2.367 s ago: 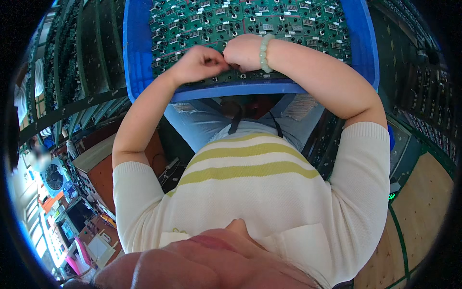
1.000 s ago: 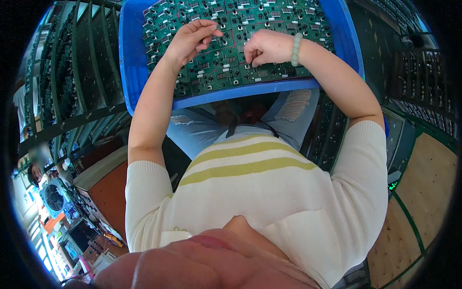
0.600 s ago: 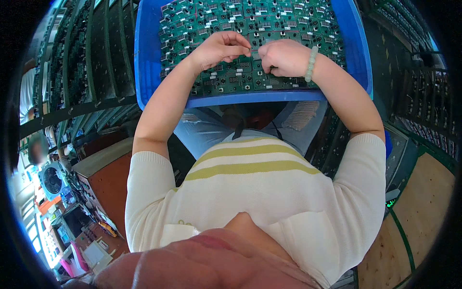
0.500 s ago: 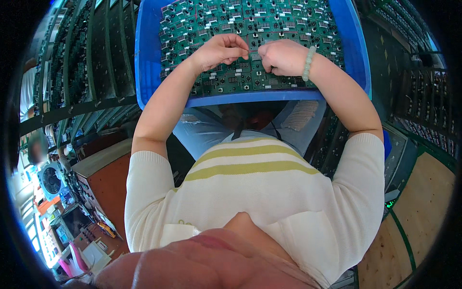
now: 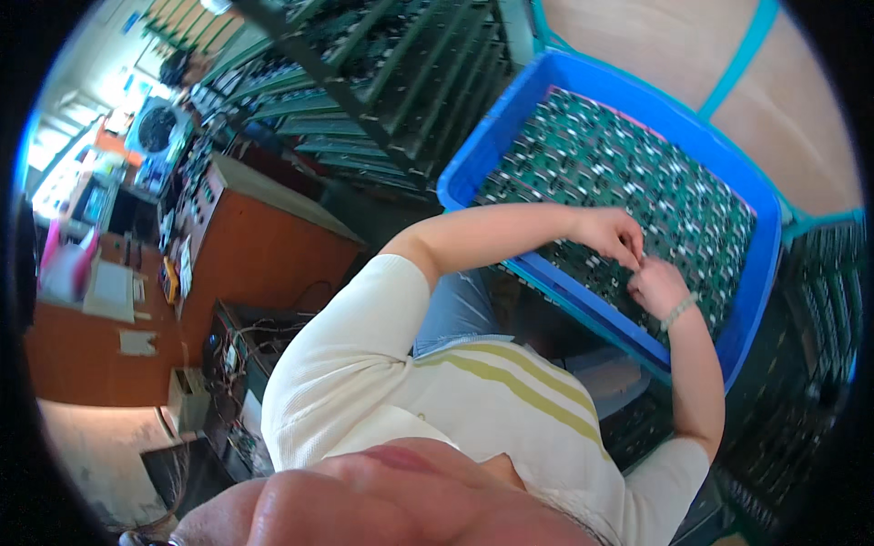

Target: The person attaches small components onto circuit boards in a blue bin by hand, pressing them into place one by one.

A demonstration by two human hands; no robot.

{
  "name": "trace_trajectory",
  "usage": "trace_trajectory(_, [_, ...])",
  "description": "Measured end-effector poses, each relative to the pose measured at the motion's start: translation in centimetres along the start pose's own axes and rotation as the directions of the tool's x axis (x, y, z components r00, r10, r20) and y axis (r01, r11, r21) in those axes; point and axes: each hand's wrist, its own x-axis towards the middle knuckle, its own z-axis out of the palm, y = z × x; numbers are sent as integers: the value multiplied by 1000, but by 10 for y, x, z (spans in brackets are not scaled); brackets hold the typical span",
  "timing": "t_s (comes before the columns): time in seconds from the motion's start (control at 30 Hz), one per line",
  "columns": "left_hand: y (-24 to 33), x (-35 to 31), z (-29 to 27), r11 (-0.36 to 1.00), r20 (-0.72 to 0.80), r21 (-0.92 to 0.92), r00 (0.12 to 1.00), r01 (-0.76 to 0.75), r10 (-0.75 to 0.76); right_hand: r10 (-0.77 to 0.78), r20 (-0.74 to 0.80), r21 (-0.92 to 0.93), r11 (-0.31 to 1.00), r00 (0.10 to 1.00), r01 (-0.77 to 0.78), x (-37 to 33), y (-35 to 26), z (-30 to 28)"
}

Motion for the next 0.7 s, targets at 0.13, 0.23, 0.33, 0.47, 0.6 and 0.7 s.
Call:
trace_trajectory(0.13, [9, 7, 13, 879, 41, 451, 987, -157, 155, 75, -70, 72, 995, 995, -70, 0, 6, 11])
trace_trajectory(0.23, [11, 9, 22, 713, 149, 668, 977, -211, 150, -5, 2, 218, 976, 1000, 4, 4, 3, -5])
trace_trajectory(0.33, [7, 12, 36, 608, 156, 775, 984, -173, 81, -26, -44, 373, 927, 999, 41, 2, 17, 2])
trace_trajectory(0.47, [-1, 9, 35, 558, 172, 821, 984, -121, -41, 26, -32, 406, 914, 999, -11, 2, 17, 3])
trace_trajectory(0.6, [-11, 10, 33, 544, 195, 828, 980, -136, -51, 54, 2, 343, 938, 999, -51, 4, 10, -6])
trace_trajectory(0.7, [-6, 9, 34, 529, 231, 830, 972, -177, -37, 29, -33, 343, 939, 999, -16, 3, 22, 9])
